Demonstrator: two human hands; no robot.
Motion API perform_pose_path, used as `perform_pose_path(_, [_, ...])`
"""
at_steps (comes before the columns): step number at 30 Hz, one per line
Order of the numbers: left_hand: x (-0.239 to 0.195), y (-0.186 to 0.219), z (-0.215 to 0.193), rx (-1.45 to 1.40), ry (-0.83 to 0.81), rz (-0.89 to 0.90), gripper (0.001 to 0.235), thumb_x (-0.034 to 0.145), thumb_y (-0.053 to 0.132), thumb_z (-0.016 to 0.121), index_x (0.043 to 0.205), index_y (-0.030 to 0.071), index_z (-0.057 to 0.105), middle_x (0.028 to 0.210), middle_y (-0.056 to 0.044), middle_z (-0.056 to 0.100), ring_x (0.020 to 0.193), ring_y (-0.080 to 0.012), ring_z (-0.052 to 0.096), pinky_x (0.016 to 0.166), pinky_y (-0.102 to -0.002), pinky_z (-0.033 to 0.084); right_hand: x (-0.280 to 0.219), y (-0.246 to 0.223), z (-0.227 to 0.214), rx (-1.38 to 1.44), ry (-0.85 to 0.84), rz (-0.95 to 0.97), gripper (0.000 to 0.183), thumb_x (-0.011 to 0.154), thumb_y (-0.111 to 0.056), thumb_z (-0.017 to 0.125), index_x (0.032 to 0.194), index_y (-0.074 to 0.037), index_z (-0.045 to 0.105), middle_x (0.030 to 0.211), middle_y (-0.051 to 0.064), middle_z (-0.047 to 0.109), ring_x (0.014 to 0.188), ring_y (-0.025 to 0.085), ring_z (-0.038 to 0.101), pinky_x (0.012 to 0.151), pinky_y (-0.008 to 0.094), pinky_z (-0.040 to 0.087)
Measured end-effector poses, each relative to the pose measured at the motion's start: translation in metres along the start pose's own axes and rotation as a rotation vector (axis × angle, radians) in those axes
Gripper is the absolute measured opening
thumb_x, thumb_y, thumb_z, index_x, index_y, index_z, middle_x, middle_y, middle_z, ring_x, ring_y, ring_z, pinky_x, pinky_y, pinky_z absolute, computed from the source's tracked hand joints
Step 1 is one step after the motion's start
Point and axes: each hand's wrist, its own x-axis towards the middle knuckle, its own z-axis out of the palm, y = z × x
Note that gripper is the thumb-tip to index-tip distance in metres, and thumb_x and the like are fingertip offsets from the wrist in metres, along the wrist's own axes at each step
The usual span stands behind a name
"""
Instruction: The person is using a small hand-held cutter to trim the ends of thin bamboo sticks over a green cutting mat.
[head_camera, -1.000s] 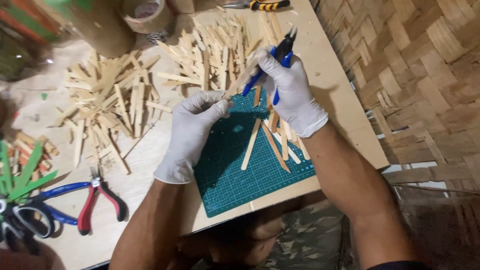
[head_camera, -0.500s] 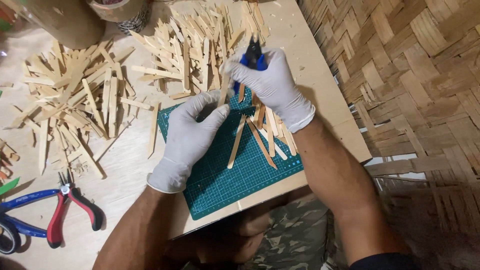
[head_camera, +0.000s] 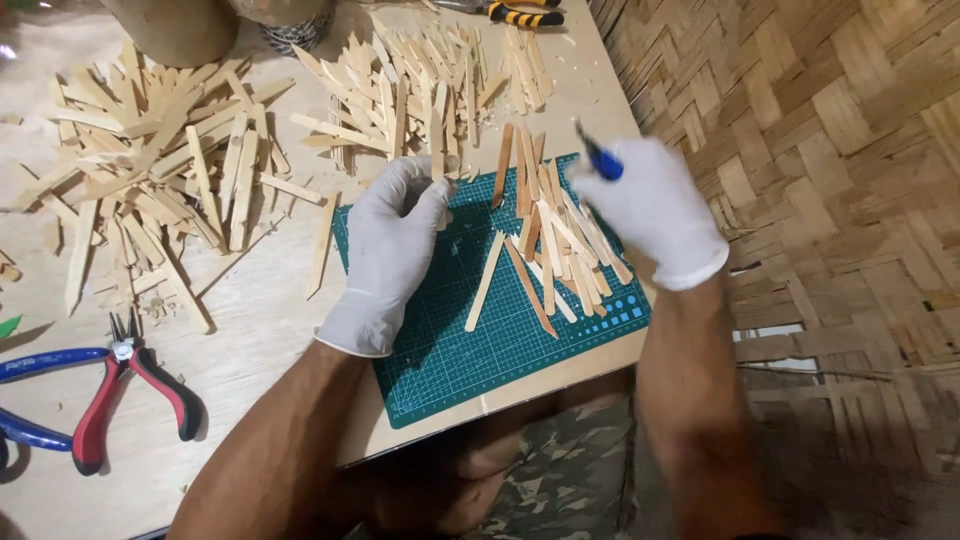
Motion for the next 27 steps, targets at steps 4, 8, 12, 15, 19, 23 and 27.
perform_pose_path(4, [0.0, -0.001, 0.001, -0.013, 0.01, 0.009, 0.01, 0.092, 0.002, 0.068, 0.099, 0.007, 0.074, 0.091, -0.011, 0.075, 0.074, -0.0173, 0.071, 0.064, -0.029, 0.058, -0.036, -0.01, -0.001, -0.266, -0.101, 0.202, 0.022, 0.084, -0.029, 0.081, 0.075, -0.011, 0.073, 0.058, 0.003, 0.06, 0.057, 0.024, 0.061, 0.067, 0.037, 0.047])
perform_pose_path(8, [-0.004, -0.002, -0.002, -0.015, -0.009, 0.004, 0.009, 0.092, 0.004, 0.068, 0.099, 0.007, 0.073, 0.093, -0.012, 0.075, 0.076, -0.0182, 0.073, 0.064, -0.029, 0.06, -0.028, 0.038, 0.019, -0.382, -0.088, 0.212, 0.031, 0.081, -0.045, 0.081, 0.078, -0.014, 0.075, 0.065, 0.008, 0.066, 0.074, 0.033, 0.072, 0.073, 0.043, 0.051])
perform_pose_path(12, [-0.004, -0.001, -0.006, 0.063, -0.022, -0.033, 0.005, 0.092, 0.008, 0.069, 0.095, 0.008, 0.073, 0.089, -0.01, 0.075, 0.074, -0.0182, 0.073, 0.062, -0.031, 0.057, -0.041, 0.047, 0.021, -0.235, -0.059, 0.269, 0.025, 0.08, -0.039, 0.08, 0.084, -0.013, 0.078, 0.069, 0.011, 0.07, 0.08, 0.033, 0.073, 0.074, 0.04, 0.052])
perform_pose_path(15, [0.002, -0.004, -0.004, 0.105, -0.039, -0.052, 0.003, 0.091, 0.01, 0.072, 0.093, 0.009, 0.073, 0.087, -0.009, 0.075, 0.074, -0.0186, 0.073, 0.061, -0.031, 0.056, -0.049, 0.048, 0.016, -0.121, -0.019, 0.301, 0.024, 0.074, -0.035, 0.084, 0.08, -0.013, 0.079, 0.064, 0.009, 0.069, 0.073, 0.029, 0.07, 0.07, 0.035, 0.051])
perform_pose_path(19, [-0.001, -0.007, -0.001, 0.069, -0.086, -0.097, 0.004, 0.092, 0.009, 0.07, 0.094, 0.008, 0.074, 0.087, -0.009, 0.076, 0.074, -0.0176, 0.071, 0.064, -0.03, 0.056, -0.059, 0.049, 0.012, 0.04, 0.034, 0.303, 0.019, 0.071, -0.027, 0.086, 0.073, -0.012, 0.076, 0.056, 0.003, 0.061, 0.062, 0.018, 0.061, 0.063, 0.027, 0.045])
perform_pose_path(23, [-0.007, 0.013, 0.001, 0.097, -0.142, -0.107, 0.004, 0.091, 0.01, 0.07, 0.093, 0.009, 0.073, 0.078, -0.006, 0.076, 0.072, -0.0154, 0.07, 0.065, -0.028, 0.053, -0.06, 0.03, 0.019, 0.179, 0.046, 0.275, 0.018, 0.072, -0.023, 0.088, 0.068, -0.011, 0.075, 0.053, 0.001, 0.06, 0.059, 0.014, 0.056, 0.06, 0.025, 0.042])
perform_pose_path(27, [-0.009, 0.016, -0.001, 0.075, -0.174, -0.11, 0.009, 0.091, 0.01, 0.069, 0.097, 0.008, 0.075, 0.08, -0.006, 0.078, 0.073, -0.0134, 0.069, 0.068, -0.026, 0.053, -0.061, 0.008, 0.026, 0.379, 0.032, 0.214, 0.016, 0.074, -0.012, 0.086, 0.069, -0.011, 0.071, 0.052, 0.002, 0.06, 0.049, 0.01, 0.055, 0.05, 0.02, 0.039])
